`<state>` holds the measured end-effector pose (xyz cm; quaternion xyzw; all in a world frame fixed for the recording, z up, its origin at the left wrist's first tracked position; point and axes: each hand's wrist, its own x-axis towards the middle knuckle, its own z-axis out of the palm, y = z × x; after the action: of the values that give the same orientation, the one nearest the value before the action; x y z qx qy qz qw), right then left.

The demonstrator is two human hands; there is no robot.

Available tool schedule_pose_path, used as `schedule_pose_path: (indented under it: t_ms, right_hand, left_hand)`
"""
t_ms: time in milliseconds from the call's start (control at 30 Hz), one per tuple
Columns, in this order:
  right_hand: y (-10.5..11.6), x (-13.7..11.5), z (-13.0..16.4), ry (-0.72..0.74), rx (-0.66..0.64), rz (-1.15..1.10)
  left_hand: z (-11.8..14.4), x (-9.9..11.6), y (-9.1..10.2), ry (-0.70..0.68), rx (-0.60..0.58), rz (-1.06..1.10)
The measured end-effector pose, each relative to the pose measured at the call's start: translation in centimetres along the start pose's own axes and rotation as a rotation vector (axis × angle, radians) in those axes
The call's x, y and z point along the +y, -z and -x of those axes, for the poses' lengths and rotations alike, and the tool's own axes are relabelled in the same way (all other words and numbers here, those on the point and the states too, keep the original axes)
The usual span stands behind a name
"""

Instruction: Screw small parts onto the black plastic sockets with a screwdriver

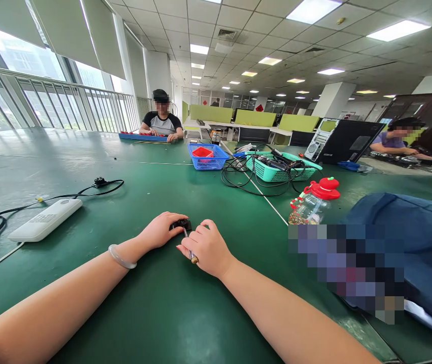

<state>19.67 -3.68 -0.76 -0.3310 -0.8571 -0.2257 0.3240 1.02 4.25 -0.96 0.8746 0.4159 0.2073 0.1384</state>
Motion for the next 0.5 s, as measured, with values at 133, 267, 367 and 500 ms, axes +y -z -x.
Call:
schedule_pose_path:
  t_ms: [133,267,367,500]
  right_hand:
    - [-0.34,-0.05,0.10,0.080,0.008,0.062]
    - [-0.44,-0.06,0.13,0.108,-0.001,0.092]
    - [-0.42,-0.03,0.08,0.101,0.008,0.082]
    - [-0.30,-0.02,0.05,0.077,0.012,0.059]
  left_hand:
    - [-0.17,0.00,0.08,-0.003,-0.006,0.011]
    - [-0.38,0.04,0.10,-0.001,-0.009,0.033]
    - [-0.48,0.03,0.13,0.007,-0.008,0.055]
    - [-0.57,-0.06,0.29,0.032,-0.021,0.102]
